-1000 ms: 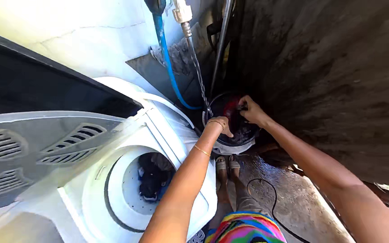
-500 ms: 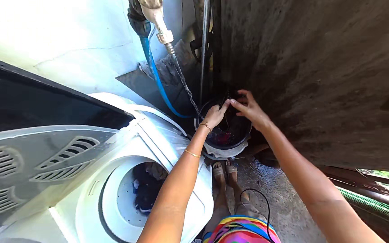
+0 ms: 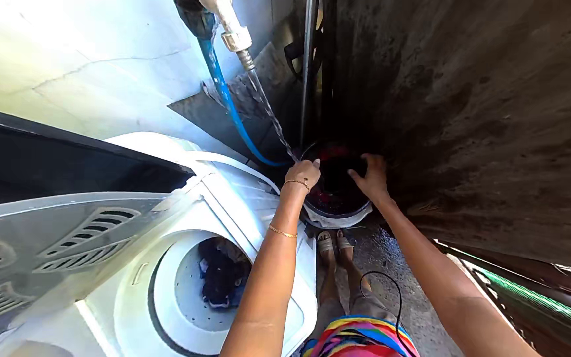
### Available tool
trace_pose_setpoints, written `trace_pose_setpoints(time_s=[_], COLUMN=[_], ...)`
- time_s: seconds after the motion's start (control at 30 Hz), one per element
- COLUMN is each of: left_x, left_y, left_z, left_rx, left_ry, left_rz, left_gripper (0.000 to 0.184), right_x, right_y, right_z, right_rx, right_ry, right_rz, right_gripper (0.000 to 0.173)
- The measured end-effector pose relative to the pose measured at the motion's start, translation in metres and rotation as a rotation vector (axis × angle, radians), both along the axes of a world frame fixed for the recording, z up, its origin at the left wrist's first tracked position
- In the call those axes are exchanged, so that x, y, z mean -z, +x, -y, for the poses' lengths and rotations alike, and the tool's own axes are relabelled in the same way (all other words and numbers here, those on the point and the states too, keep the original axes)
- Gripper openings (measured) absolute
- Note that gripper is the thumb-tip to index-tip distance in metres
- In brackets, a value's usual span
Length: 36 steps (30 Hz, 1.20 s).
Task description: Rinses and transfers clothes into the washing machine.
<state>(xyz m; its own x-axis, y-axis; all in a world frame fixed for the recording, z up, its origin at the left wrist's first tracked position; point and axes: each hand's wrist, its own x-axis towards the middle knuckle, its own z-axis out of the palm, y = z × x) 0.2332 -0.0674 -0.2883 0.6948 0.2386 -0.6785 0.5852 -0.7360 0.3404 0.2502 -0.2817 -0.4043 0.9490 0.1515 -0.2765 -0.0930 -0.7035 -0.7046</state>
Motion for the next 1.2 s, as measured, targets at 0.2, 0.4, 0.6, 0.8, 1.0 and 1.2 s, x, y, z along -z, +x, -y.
trace_pose_setpoints(time_s=[0.2, 0.4, 0.6, 0.8, 1.0, 1.2], left_x=[-0.010, -0.029, -0.020, -0.020, 0.001, -0.010], left_y=[0.007, 0.008, 0.004, 0.000, -0.005, -0.002], left_z=[-0.008, 0.003, -0.008, -0.015, -0.035, -0.041], left_rx=[0.081, 0.101, 0.083, 0.081, 0.116, 0.199], left_ry=[0.110, 0.161, 0.158, 0.148, 0.057, -0.445], left_rz=[0.046, 0.001, -0.035, -0.111, -0.035, 0.278], left_gripper=[0.061, 0.056, 0.041, 0.025, 0.069, 0.113], right_x=[0.114, 0.160, 0.132, -0.003, -0.178, -0.301], right_y=[-0.002, -0.009, -0.022, 0.001, 0.013, 0.035], right_z=[-0.070, -0.097, -0.098, -0.069, -0.079, -0.091], right_rx=[-0.444, -0.526, -0.490, -0.308, -0.554, -0.669], right_ry=[-0.267, -0.320, -0.340, 0.150, 0.413, 0.862], right_rz=[-0.532, -0.737, -0.533, -0.361, 0.033, 0.359], right_gripper=[0.120, 0.060, 0.045, 0.043, 0.057, 0.062])
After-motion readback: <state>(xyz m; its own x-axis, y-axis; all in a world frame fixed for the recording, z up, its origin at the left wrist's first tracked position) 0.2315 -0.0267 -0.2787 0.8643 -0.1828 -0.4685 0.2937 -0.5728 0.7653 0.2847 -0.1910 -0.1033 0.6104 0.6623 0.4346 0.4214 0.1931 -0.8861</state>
